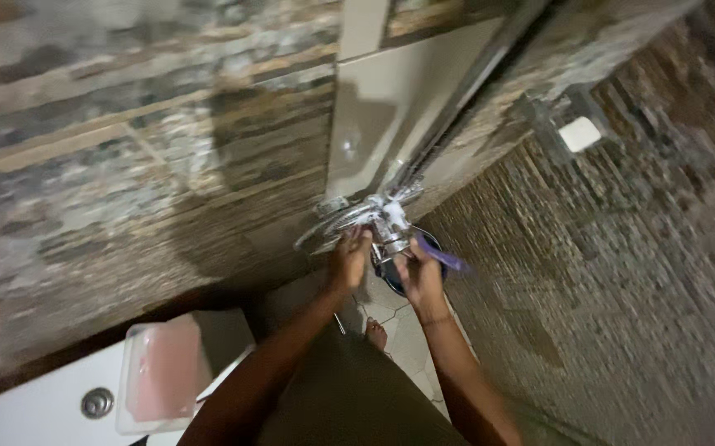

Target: The person scrubs a chrome shower faucet and hose with a purple toothbrush in a bathroom. They repeatedly apply pressure and scrub different parts of the fixture and hose while standing barefoot on the tiled floor.

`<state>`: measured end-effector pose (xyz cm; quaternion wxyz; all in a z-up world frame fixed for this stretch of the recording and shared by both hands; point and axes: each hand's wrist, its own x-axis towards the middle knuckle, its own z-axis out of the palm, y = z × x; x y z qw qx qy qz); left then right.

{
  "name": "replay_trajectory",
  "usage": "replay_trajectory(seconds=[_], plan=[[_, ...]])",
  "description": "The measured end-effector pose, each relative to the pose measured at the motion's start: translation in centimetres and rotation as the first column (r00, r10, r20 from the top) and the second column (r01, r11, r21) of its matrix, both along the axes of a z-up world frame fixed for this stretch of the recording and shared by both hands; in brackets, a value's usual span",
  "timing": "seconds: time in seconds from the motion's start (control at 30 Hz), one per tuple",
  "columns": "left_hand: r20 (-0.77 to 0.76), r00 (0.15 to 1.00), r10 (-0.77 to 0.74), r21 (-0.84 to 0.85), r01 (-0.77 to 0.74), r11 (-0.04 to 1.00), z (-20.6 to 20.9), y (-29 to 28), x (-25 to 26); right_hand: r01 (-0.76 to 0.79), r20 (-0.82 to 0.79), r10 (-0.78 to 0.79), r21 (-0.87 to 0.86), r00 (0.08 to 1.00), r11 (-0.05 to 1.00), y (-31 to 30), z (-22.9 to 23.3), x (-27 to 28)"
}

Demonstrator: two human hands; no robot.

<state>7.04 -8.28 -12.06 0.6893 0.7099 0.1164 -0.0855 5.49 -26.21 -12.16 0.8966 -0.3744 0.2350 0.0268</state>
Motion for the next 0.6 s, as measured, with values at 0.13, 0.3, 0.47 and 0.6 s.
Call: replay_trajectory(seconds=[0.13, 0.3, 0.47, 0.6], plan=[[-0.307, 0.952, 0.012, -0.341, -0.122, 0.932, -3.9, 0.0, 1.9, -0.039, -0.002, 0.04, -0.16, 0.999, 0.986, 0.6, -4.1, 3.0], [-0.279, 0.96, -0.001, -0.598, -0.173, 0.783, -5.1, 0.7, 2.7, -0.143, -0.132, 0.106, -0.307, 0.986, 0.941, -0.8, -2.2, 1.8], [-0.297, 0.945, 0.135, -0.478, -0.27, 0.836, -4.5, 0.4, 2.8, -0.122, -0.089, 0.127, 0.06, 0.988, 0.991, 2.9, 3.5, 5.4], [-0.015, 0.957, 0.289, -0.583, -0.243, 0.775, -4.7, -1.7, 2.4, -0.226, 0.071, 0.215, 0.269, 0.974, 0.936, 3.6, 3.8, 4.7]])
